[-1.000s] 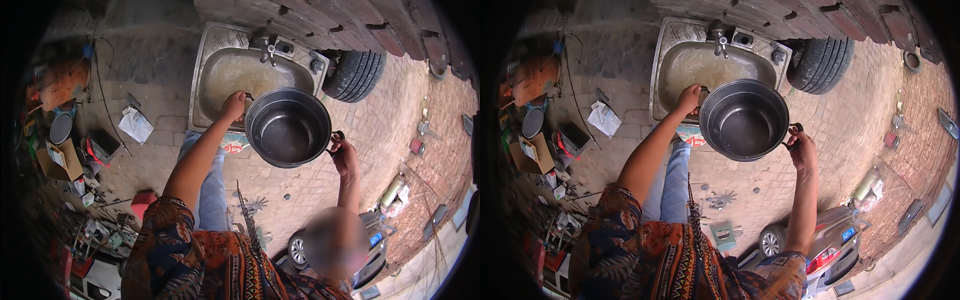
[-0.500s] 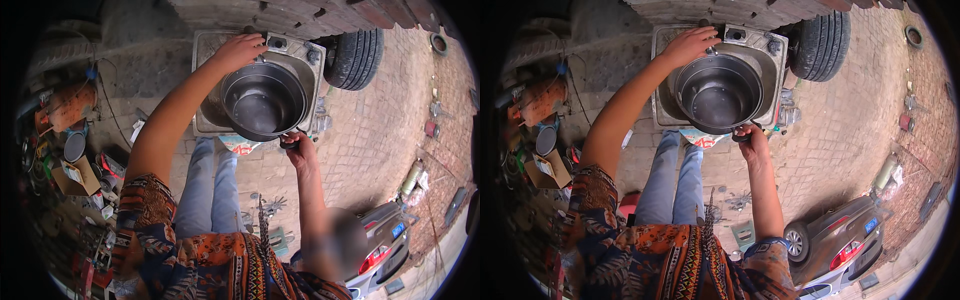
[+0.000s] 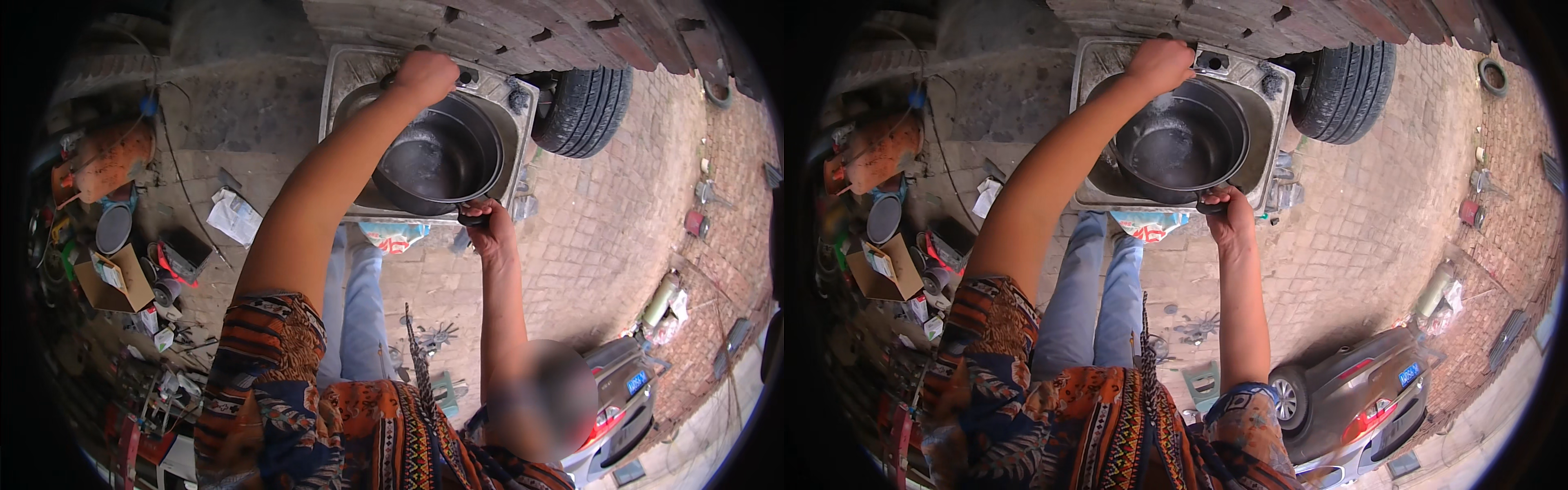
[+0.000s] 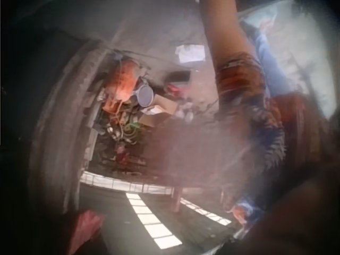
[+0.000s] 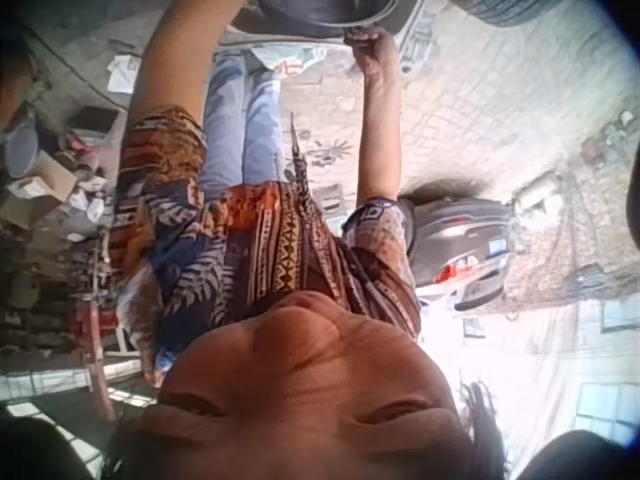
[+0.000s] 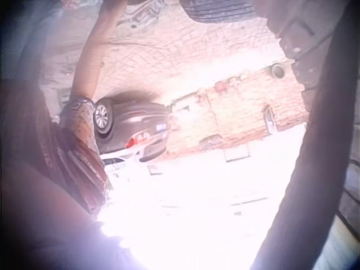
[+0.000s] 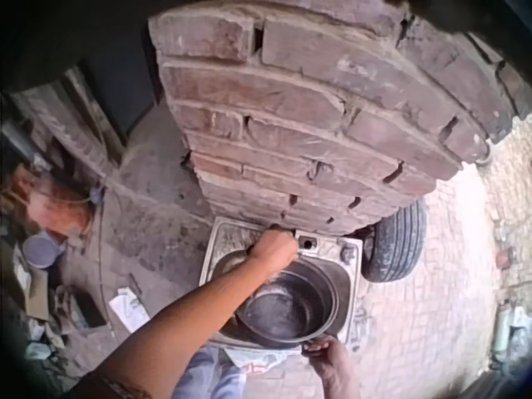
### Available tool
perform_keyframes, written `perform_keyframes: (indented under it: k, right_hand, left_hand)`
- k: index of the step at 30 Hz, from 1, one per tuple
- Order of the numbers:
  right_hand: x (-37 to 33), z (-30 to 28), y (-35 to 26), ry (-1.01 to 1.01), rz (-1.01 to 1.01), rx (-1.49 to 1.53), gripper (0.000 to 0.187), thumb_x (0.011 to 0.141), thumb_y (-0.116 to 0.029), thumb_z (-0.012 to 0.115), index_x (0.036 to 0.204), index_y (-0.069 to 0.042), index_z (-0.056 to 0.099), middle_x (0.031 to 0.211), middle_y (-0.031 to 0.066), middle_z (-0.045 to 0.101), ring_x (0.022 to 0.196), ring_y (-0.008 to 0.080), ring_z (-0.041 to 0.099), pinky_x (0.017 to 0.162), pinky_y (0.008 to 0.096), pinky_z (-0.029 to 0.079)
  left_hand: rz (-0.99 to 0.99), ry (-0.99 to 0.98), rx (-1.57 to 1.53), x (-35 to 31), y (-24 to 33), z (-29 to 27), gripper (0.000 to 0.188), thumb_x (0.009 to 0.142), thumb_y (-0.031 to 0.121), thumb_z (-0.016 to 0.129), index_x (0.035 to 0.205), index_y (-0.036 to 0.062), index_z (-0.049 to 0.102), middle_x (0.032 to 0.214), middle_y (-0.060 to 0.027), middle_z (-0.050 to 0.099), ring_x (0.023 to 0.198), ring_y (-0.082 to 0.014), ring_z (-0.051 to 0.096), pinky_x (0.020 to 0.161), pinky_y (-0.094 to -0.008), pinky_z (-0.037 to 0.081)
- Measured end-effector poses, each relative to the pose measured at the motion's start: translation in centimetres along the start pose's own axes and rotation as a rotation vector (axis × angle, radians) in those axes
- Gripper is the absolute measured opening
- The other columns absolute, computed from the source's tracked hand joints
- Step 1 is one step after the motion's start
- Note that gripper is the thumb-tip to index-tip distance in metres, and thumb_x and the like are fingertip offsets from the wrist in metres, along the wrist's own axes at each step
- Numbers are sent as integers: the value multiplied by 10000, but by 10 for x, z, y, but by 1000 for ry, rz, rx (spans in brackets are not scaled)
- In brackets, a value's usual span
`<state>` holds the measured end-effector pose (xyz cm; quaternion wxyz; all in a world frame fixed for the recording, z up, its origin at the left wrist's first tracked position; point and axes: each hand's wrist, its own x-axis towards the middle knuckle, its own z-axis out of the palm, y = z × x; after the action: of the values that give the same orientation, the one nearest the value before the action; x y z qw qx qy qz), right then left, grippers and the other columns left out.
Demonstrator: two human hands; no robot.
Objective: The person pours liquid from a pot into a sink, rinses the pot, and then washes various kitchen utensils including a ladle, strainer, bowl, and chopsticks in a large metal basin using a steel wool scrubber. The person scrubs each item thoroughly and places them aside.
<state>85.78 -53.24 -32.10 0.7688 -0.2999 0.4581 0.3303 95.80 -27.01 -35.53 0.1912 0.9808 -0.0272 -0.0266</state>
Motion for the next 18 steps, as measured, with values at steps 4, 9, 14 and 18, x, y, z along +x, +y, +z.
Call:
perform_keyframes:
  k: [4,9,14,18]
  right_hand:
    - [-6,7,9,28,-1,-8,202,771,32,353,597,-69,357,607,53,397,557,160,405,565,269,412]
    - [-9,3,8,-7,44,32,185,763,50,373,612,-56,386,619,49,412,563,162,423,587,274,431]
    - [-10,8,11,51,14,16,182,760,55,374,615,-53,384,626,49,416,572,164,425,592,276,427]
    - [-6,-1,3,-25,19,-25,178,769,49,377,622,-52,389,628,50,416,586,166,426,600,281,417]
  left_hand:
    - [-46,38,-4,-2,2,6,230,752,280,674,807,58,663,859,-85,626,798,-293,627,667,-403,513]
    - [-9,145,10,-8,8,9,223,763,110,607,981,69,628,896,-78,616,931,-272,590,775,-379,492]
    - [176,133,-140,-17,3,7,327,758,22,551,1079,76,583,933,-73,622,1007,-264,552,865,-363,452]
    - [200,-11,-216,-13,0,2,246,789,91,570,1032,92,611,944,-79,639,975,-279,566,877,-381,436]
